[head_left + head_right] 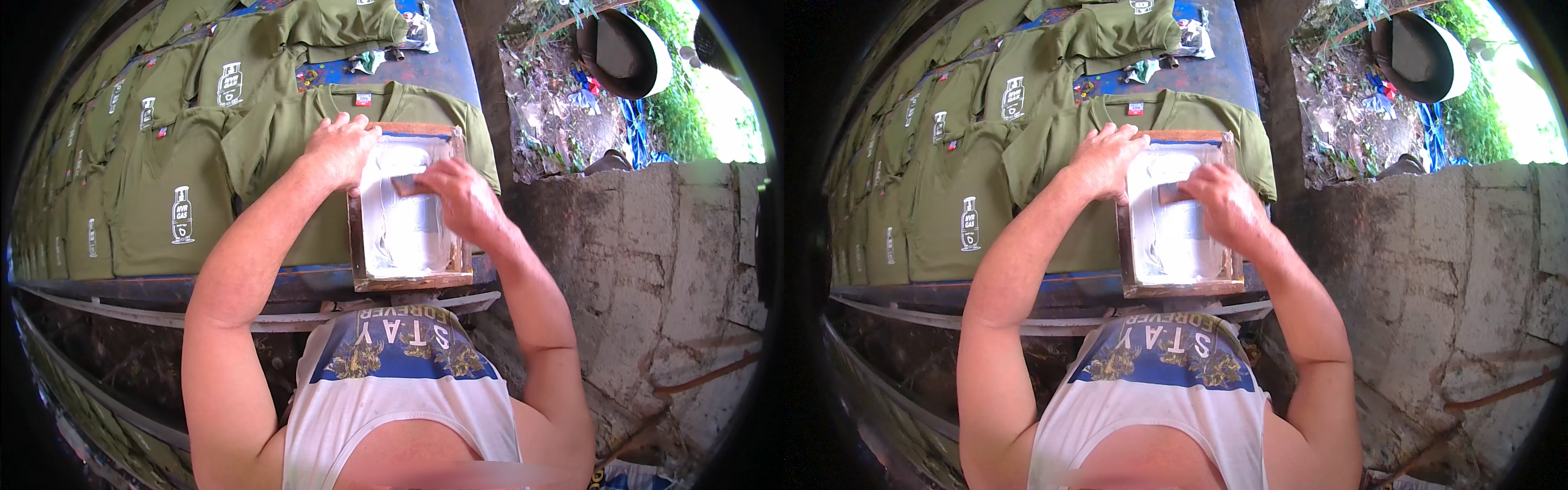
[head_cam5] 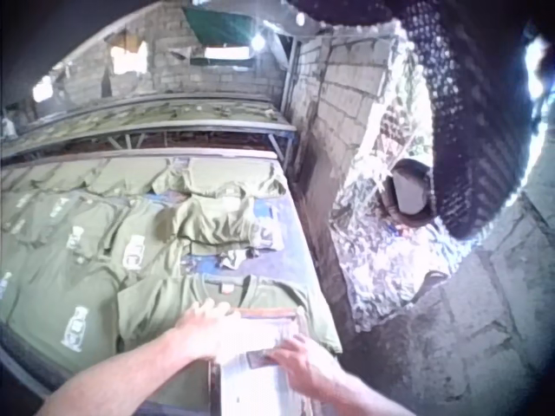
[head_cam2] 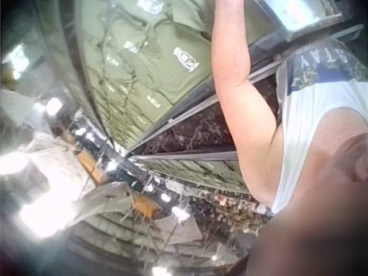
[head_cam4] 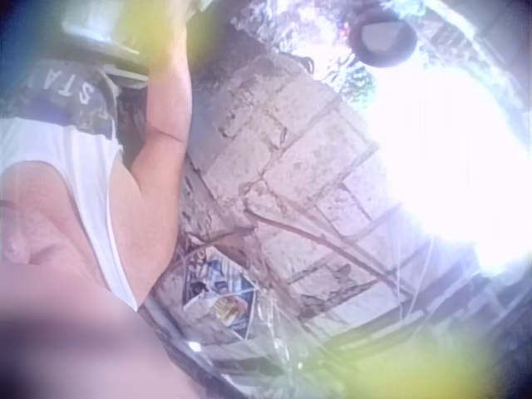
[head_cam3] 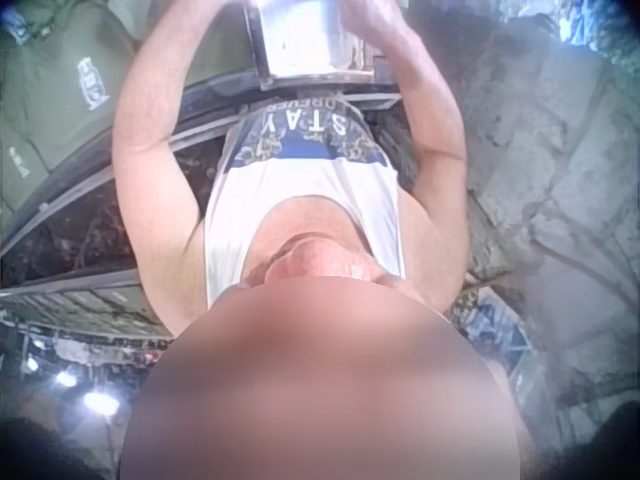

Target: The person uses a squeegee to press white ink through a screen-printing frame onto a green t-shirt. The person repeatedly wipes the squeegee and repositions the frame over the shirt while maintaining consistent pressure and motion.

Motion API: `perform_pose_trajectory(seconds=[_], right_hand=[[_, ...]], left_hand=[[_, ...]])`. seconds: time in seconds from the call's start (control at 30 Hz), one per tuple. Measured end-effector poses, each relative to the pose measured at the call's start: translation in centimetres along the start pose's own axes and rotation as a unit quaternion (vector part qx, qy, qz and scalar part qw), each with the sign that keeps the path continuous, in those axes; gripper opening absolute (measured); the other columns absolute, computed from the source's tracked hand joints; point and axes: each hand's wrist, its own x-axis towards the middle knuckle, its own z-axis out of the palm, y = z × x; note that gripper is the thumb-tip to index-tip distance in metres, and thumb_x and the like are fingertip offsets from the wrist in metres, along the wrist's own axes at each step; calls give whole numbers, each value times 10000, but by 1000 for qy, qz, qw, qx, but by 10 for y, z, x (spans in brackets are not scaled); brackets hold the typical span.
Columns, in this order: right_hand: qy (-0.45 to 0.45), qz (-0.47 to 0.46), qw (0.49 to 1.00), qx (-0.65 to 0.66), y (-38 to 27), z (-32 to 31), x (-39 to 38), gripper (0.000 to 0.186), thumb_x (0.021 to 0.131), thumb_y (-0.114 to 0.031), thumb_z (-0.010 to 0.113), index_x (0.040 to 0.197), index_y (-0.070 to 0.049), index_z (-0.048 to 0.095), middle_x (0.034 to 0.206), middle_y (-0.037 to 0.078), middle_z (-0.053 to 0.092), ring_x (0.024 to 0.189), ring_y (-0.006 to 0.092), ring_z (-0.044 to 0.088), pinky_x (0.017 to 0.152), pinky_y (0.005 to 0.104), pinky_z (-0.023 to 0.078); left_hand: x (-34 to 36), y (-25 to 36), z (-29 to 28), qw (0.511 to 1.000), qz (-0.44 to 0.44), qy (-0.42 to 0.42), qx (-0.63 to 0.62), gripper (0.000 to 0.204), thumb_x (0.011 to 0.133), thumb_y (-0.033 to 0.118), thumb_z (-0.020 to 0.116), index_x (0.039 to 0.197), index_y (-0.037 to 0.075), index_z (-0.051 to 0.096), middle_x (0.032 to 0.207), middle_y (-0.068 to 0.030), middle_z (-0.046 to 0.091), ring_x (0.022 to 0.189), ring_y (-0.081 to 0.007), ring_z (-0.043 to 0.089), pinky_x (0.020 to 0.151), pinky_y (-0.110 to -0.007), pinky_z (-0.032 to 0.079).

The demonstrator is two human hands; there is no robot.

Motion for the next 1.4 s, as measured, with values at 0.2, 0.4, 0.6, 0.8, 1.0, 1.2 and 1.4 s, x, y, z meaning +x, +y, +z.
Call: perform_pose_trajectory(seconds=[0.2,0.4,0.6,0.8,1.0,1.2,1.4], right_hand=[[27,53,998,-23,27,6,44,390,917,77,670,1248,-26,848,1197,171,809,1211,398,755,1092,502,599],[-28,25,999,34,4,3,11,352,970,72,674,1260,-29,845,1210,176,822,1195,414,770,1059,505,618],[-35,9,998,42,-48,21,-68,425,861,77,711,1251,-32,838,1184,151,793,1153,380,750,1036,493,624],[-11,7,999,38,-82,32,-104,452,813,51,744,1255,-5,826,1220,134,755,1189,361,711,1065,476,599],[-22,29,996,82,-62,8,-96,366,881,85,705,1223,27,819,1206,170,774,1178,385,708,1071,482,590],[6,16,998,62,-79,28,-127,437,846,69,736,1272,17,816,1288,150,761,1245,380,721,1100,507,597],[78,-22,997,2,-46,58,-104,482,832,22,724,1307,2,807,1327,144,736,1331,366,697,1155,499,577]], left_hand=[[1,4,-2,1000,-8,-12,11,1282,601,246,1124,1731,149,527,1710,-90,534,1592,-362,506,1324,-547,452],[2,7,-2,1000,-17,-12,13,1268,616,266,1129,1727,150,529,1735,-100,523,1614,-372,489,1335,-559,437],[3,6,0,1000,-20,-12,18,1311,597,283,1141,1741,138,515,1783,-134,491,1633,-385,472,1345,-551,424],[5,7,-2,999,-22,-29,12,1348,590,292,1143,1762,148,492,1812,-143,460,1681,-397,423,1374,-557,395],[-5,10,-2,999,-6,23,31,1110,671,277,1133,1624,113,586,1634,-130,595,1573,-380,540,1326,-556,467],[3,9,-2,999,-25,-20,15,1335,607,291,1138,1763,147,486,1809,-132,457,1661,-399,438,1372,-540,403],[4,6,0,999,-17,-19,21,1322,602,271,1135,1752,135,498,1760,-129,501,1618,-378,479,1352,-531,427]])
